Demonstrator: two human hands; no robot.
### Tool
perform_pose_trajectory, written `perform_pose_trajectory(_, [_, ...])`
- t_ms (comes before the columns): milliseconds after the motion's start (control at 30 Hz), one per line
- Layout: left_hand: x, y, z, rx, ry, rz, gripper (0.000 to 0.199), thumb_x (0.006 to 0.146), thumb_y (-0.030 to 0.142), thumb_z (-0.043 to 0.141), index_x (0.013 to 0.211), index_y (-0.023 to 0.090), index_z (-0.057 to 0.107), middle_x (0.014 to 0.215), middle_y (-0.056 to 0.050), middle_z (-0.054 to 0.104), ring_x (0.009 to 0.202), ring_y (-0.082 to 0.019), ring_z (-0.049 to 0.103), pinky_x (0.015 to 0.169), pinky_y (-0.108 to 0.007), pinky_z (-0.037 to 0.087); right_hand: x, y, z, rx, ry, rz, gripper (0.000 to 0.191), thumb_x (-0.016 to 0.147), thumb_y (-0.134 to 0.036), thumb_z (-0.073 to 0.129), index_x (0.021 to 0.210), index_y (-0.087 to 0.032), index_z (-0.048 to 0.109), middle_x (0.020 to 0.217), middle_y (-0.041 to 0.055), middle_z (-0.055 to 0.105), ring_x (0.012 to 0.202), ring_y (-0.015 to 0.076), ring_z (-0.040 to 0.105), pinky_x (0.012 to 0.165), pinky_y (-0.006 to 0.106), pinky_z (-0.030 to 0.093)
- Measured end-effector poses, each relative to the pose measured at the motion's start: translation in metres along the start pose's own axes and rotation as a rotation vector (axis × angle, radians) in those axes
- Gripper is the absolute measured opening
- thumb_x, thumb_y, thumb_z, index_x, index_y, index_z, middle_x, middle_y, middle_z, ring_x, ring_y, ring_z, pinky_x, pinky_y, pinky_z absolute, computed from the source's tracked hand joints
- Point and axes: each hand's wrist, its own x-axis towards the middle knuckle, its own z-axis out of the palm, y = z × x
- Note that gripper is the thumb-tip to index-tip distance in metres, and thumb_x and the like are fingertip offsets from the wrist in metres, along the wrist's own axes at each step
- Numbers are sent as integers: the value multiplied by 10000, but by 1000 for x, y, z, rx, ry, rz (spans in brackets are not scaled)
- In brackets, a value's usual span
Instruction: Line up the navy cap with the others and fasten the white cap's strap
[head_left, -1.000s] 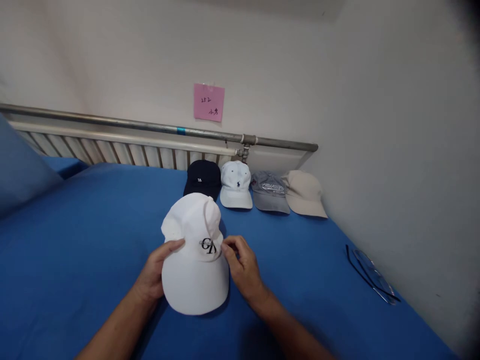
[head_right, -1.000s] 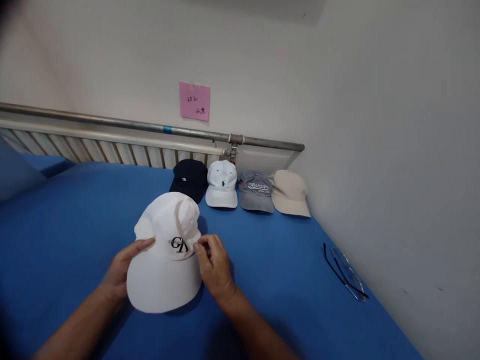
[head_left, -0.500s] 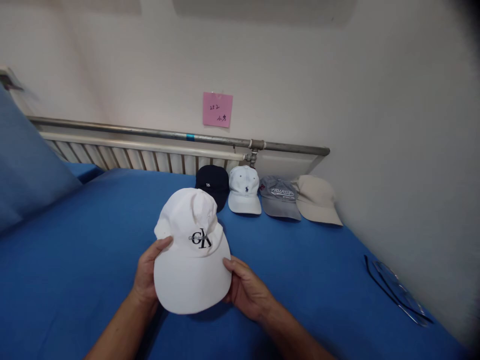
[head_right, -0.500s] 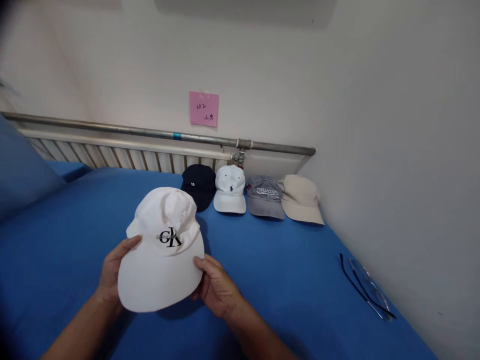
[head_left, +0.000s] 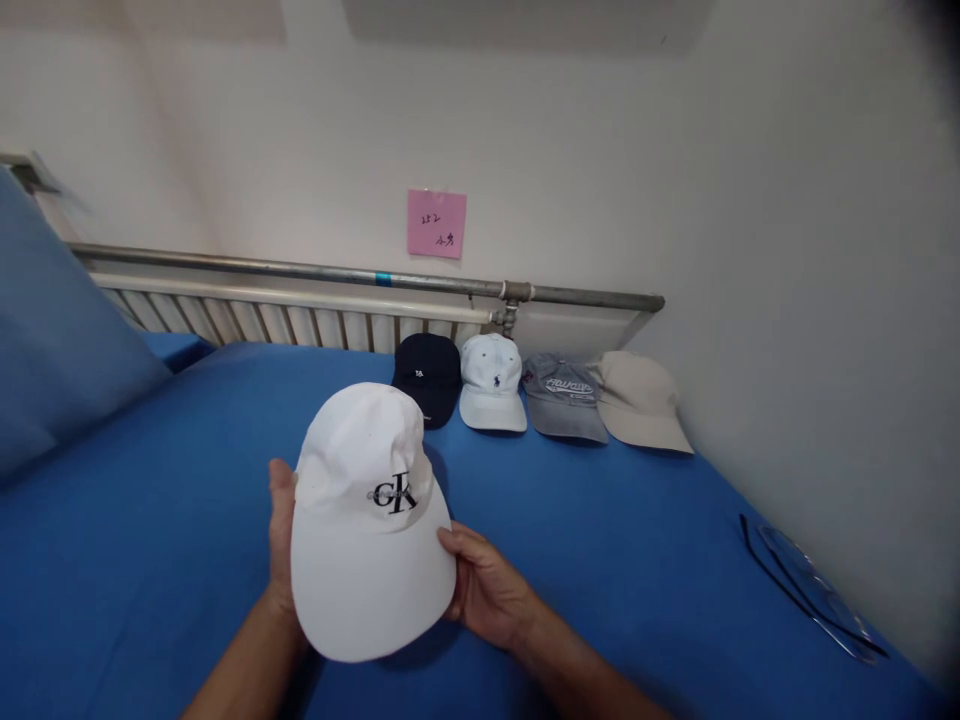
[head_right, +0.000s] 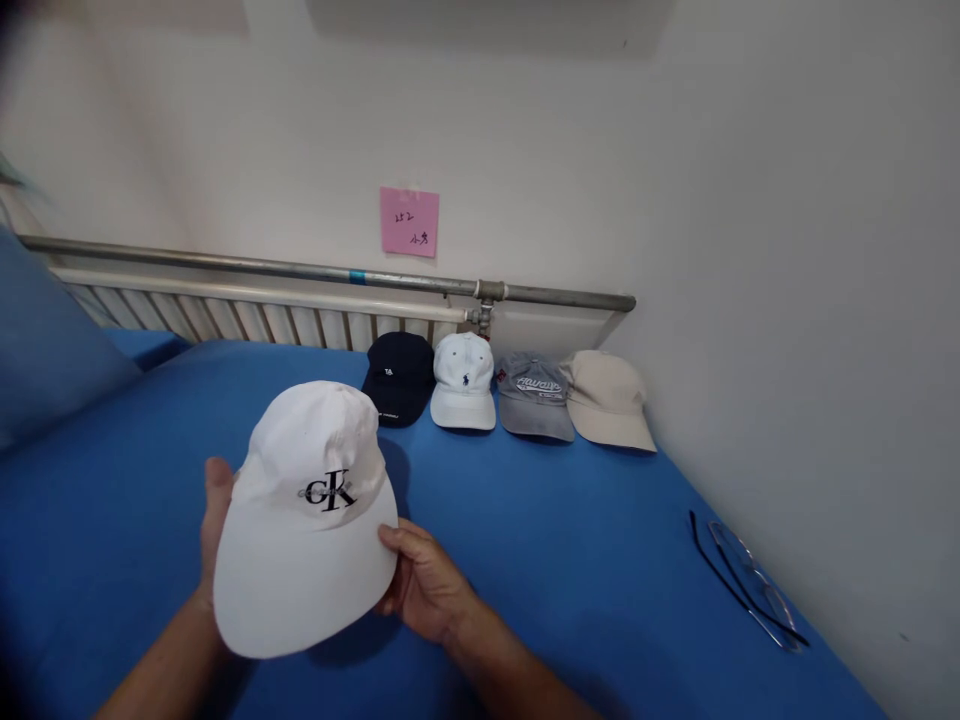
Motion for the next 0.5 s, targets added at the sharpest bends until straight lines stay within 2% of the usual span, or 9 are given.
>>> perform_pose_trajectory(100, [1, 0, 0, 12, -144, 0, 746, 815, 776, 348, 1210, 229, 665, 1185, -98, 686, 1258, -363, 501, 1063, -516, 368, 2, -1, 0, 109, 3, -8, 346, 659, -290, 786, 948, -172, 634, 791, 0, 715, 680, 159, 670, 593, 277, 524])
perform_pose_trajectory(167, [0, 2, -2, 47, -293, -23, 689, 805, 744, 437, 1199, 232, 676, 1153, -91, 702, 1246, -358, 515, 1067, -506, 371, 2, -3, 0, 167, -13, -34, 379, 662, -267, 789, 994, -152, 647, 836, 31, 736, 784, 179, 681, 729, 308, 530])
perform_pose_trajectory(267, [-1, 6, -7, 90, -467, -71, 591, 827, 620, 533, 1227, 204, 662, 1073, -84, 734, 1195, -337, 565, 1061, -475, 394, 1, -7, 1, 221, -40, -57, 417, 654, -269, 795, 1027, -137, 661, 845, 51, 748, 886, 218, 682, 850, 356, 507])
perform_pose_trajectory(367, [0, 9, -12, 103, -514, -39, 404, 867, 419, 545, 1179, 207, 689, 1095, -55, 731, 1078, -277, 650, 1041, -404, 436, -2, -14, 1, 254, -36, -64, 343, 665, -302, 784, 948, -134, 689, 782, 54, 749, 915, 248, 685, 893, 402, 493])
perform_pose_trajectory(433, [1, 10, -15, 128, -487, -19, 333, 831, 309, 573, 1117, 215, 717, 1111, -42, 727, 995, -250, 686, 1014, -374, 465, -4, -18, -1, 268, -23, -70, 273, 683, -312, 767, 878, -134, 699, 746, 55, 747, 928, 257, 686, 907, 413, 488])
perform_pose_trajectory(500, [1, 11, -17, 179, -438, -30, 345, 763, 217, 612, 1090, 213, 725, 1069, -38, 740, 937, -242, 703, 985, -362, 489, -5, -21, -3, 272, -17, -75, 241, 688, -314, 760, 841, -137, 702, 755, 57, 751, 938, 259, 685, 914, 416, 485])
